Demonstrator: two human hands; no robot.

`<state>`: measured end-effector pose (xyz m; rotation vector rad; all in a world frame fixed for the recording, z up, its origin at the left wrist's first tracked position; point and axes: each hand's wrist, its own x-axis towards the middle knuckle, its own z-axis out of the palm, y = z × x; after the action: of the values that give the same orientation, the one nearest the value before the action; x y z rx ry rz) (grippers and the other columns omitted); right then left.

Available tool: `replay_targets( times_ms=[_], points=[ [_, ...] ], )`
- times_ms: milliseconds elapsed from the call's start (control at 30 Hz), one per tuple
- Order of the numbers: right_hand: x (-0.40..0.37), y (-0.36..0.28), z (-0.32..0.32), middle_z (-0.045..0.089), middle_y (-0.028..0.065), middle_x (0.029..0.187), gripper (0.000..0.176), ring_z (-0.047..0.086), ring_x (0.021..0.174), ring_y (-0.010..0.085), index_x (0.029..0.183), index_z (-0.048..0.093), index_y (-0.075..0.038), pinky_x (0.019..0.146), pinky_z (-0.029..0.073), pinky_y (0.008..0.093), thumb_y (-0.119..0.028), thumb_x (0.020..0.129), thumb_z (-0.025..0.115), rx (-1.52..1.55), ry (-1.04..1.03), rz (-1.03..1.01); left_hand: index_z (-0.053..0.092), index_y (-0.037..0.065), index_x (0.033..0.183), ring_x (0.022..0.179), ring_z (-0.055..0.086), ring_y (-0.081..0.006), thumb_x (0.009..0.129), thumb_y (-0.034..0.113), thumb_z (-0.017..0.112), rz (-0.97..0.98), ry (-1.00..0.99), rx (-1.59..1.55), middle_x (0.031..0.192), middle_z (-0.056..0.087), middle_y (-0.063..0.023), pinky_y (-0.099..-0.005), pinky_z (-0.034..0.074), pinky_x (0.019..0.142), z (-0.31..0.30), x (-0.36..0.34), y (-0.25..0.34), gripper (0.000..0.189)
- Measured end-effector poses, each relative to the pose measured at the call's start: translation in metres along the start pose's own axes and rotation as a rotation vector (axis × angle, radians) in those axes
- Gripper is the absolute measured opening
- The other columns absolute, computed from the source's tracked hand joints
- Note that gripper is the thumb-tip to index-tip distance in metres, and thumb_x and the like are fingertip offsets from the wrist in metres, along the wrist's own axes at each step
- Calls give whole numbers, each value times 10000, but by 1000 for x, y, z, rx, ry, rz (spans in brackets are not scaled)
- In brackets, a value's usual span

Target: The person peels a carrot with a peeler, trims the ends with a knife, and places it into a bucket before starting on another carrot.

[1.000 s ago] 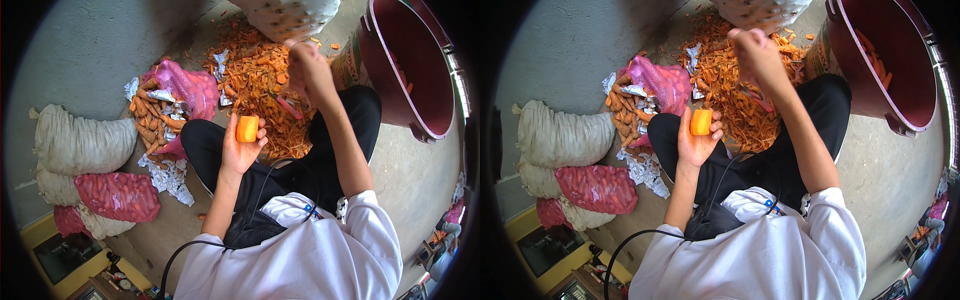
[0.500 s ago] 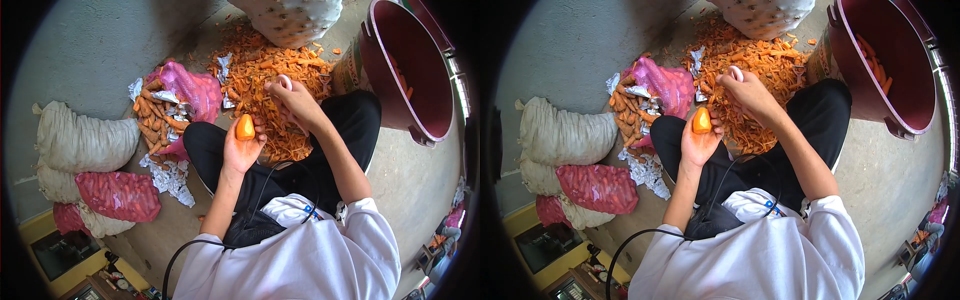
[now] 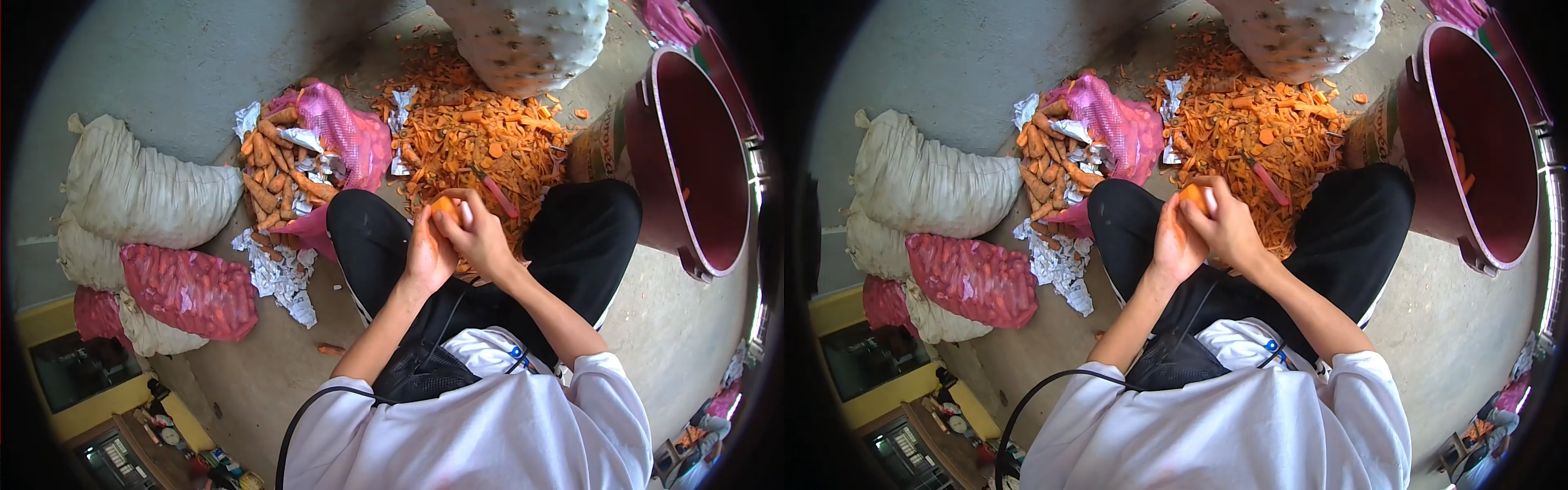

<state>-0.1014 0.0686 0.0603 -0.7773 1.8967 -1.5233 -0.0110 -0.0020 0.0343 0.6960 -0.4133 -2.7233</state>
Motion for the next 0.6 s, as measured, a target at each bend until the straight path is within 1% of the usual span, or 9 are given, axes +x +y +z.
replay_targets(
  times_ms=[33, 67, 100, 167, 233, 333, 400, 433, 600],
  points=[
    [0, 0, -1, 597, 136, 785, 420, 622, 653, 250, 1122, 505, -25, 605, 512, 363, -330, 855, 619, 88, 0, 37, 425, 94, 1294, 1142, 478, -161, 979, 408, 308, -13, 3, 93, 1227, 499, -51, -321, 378, 978, -4, -1, 2, 460],
    [2, -1, -7, 573, 75, 722, 390, 577, 563, 137, 1117, 514, -21, 498, 477, 286, -311, 873, 609, 358, -104, 311, 407, 90, 1315, 1141, 477, -165, 981, 415, 311, 71, 6, 209, 1237, 492, -55, -323, 380, 967, 1, -2, 3, 476],
    [10, -3, -18, 544, 46, 675, 370, 540, 515, 105, 1109, 522, -23, 452, 445, 240, -305, 882, 598, 432, -172, 500, 388, 85, 1337, 1139, 476, -168, 983, 423, 314, 156, 9, 326, 1248, 484, -59, -325, 383, 957, 10, -3, 6, 494],
    [19, -6, -33, 541, 51, 659, 385, 530, 490, 123, 1099, 533, -21, 438, 443, 252, -323, 871, 608, 608, -90, 590, 366, 73, 1357, 1140, 476, -180, 984, 387, 364, 256, 80, 672, 1263, 469, -75, -336, 398, 932, -3, -3, 28, 487],
    [31, -20, -65, 549, 60, 657, 417, 525, 485, 127, 1090, 546, -15, 432, 436, 249, -355, 857, 611, 454, 38, 570, 449, 26, 1271, 1024, 564, -184, 972, 273, 453, 368, 108, 905, 1204, 512, -102, -300, 469, 818, 7, -11, 72, 389],
    [44, -61, -122, 556, 91, 733, 481, 499, 452, 137, 1132, 500, -19, 407, 481, 275, -400, 851, 586, 328, 394, 242, 543, 8, 1118, 883, 618, -173, 969, 266, 459, 518, 269, 915, 1015, 598, -93, -283, 509, 742, -27, -13, 136, 309],
    [41, -97, -165, 487, 38, 700, 483, 425, 411, 74, 1083, 503, 7, 441, 550, 314, -415, 861, 577, 396, 383, 70, 557, 6, 1096, 865, 611, -165, 958, 261, 486, 556, 440, 856, 1014, 596, -88, -289, 510, 728, -71, -15, 175, 298],
    [43, -99, -193, 483, 27, 696, 491, 421, 428, 42, 1111, 511, 14, 439, 547, 296, -402, 861, 586, 410, 533, 85, 570, 30, 1081, 851, 602, -146, 937, 232, 506, 544, 577, 786, 987, 600, -68, -268, 500, 700, -91, -17, 191, 256],
    [4, -48, -366, 568, 58, 897, 495, 478, 507, 94, 1192, 510, 25, 638, 544, 316, -369, 898, 561, 101, 889, -204, 572, 78, 1001, 806, 588, -130, 859, 233, 595, 475, 935, 369, 912, 583, -13, -305, 491, 678, -223, -27, 238, 211]
  ],
)
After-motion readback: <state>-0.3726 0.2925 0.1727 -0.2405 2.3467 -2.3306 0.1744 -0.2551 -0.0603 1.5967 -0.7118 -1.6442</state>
